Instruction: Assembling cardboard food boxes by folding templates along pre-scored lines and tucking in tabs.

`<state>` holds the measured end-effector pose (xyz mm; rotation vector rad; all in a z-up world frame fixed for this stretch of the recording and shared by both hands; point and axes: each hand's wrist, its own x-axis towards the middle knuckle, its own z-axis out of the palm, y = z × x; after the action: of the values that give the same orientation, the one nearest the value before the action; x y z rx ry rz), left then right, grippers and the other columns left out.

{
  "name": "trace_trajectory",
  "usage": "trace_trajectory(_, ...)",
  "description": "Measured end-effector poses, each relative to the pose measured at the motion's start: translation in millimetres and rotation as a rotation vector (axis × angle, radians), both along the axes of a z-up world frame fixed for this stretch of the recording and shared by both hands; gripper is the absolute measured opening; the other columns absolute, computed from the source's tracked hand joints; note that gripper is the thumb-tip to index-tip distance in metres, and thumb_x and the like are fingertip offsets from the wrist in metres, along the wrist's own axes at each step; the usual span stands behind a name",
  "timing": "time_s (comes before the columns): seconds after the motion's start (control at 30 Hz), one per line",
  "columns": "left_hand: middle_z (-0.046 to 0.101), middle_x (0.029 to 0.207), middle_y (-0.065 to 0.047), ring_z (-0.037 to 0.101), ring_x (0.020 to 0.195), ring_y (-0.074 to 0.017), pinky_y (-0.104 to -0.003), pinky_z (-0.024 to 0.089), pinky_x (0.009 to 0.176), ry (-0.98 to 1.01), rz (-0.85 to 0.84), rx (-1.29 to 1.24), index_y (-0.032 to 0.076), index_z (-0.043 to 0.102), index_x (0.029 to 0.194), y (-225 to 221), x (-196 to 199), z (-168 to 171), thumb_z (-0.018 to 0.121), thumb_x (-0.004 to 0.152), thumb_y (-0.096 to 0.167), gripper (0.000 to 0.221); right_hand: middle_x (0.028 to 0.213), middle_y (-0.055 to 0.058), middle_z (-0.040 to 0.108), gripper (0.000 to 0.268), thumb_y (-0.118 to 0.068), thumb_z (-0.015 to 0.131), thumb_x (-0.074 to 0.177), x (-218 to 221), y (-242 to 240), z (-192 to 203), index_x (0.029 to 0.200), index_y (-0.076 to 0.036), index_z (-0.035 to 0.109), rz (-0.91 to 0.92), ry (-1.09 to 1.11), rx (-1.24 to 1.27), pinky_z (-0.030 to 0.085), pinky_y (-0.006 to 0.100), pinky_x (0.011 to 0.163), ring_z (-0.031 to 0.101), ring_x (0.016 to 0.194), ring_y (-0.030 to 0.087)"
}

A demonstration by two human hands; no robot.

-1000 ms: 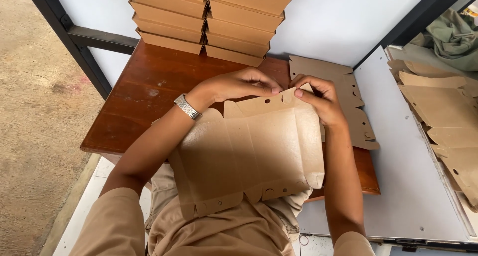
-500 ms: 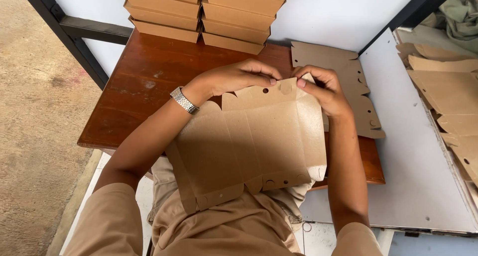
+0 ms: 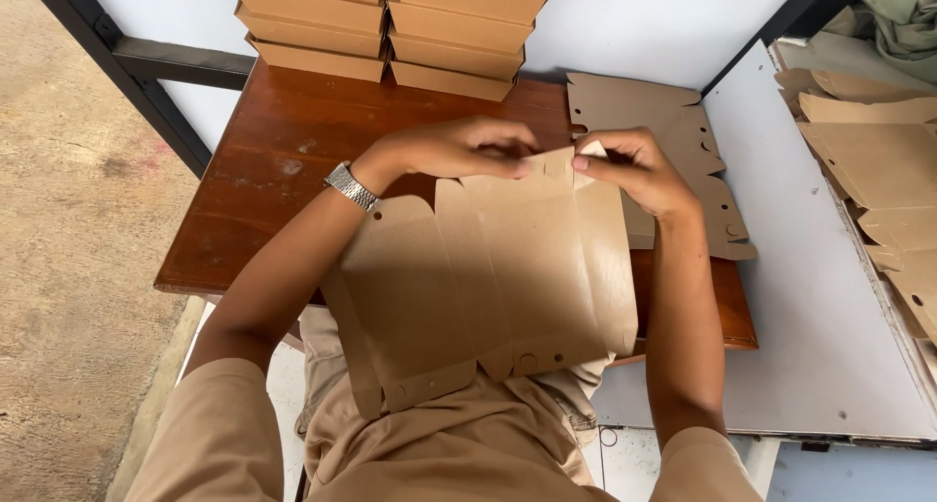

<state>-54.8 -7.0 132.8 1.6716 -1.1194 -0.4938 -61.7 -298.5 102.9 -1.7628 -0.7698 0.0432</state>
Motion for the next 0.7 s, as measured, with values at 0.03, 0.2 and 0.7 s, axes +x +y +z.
trace_trajectory(0.03, 0.068, 0.117, -0.022, 0.064, 0.112, -0.0332, -0.050, 0.046, 0.104, 0.001, -0.001, 0.001, 0.007, 0.061, 0.138, 6, 9, -8, 0.062, 0.100, 0.035, 0.046, 0.074, 0.005, 0.065, 0.014, -0.014, 0.072, 0.094, -2, 2, 3, 0.088, -0.001, 0.071, -0.001, 0.001, 0.001, 0.042, 0.023, 0.071, 0.056, 0.075, 0.010)
trace_trajectory(0.2, 0.072, 0.119, -0.016, 0.066, 0.114, -0.0312, -0.048, 0.050, 0.101, 0.096, 0.160, 0.253, 0.012, 0.071, 0.128, 36, 35, -36, 0.077, 0.089, 0.038, 0.048, 0.077, 0.001, 0.060, 0.008, -0.009, 0.070, 0.098, -6, 9, 10, 0.091, -0.004, 0.071, -0.101, 0.003, -0.071, 0.041, 0.023, 0.077, 0.052, 0.080, 0.012)
trace_trajectory(0.7, 0.069, 0.103, -0.005, 0.065, 0.099, -0.0181, -0.034, 0.056, 0.089, 0.478, 0.286, -0.082, 0.008, 0.074, 0.121, 21, 37, -89, 0.080, 0.086, 0.034, 0.044, 0.080, -0.003, 0.061, 0.007, -0.014, 0.071, 0.099, 22, -3, -26, 0.094, -0.009, 0.073, -0.183, 0.078, -0.105, 0.039, 0.021, 0.078, 0.052, 0.080, 0.007)
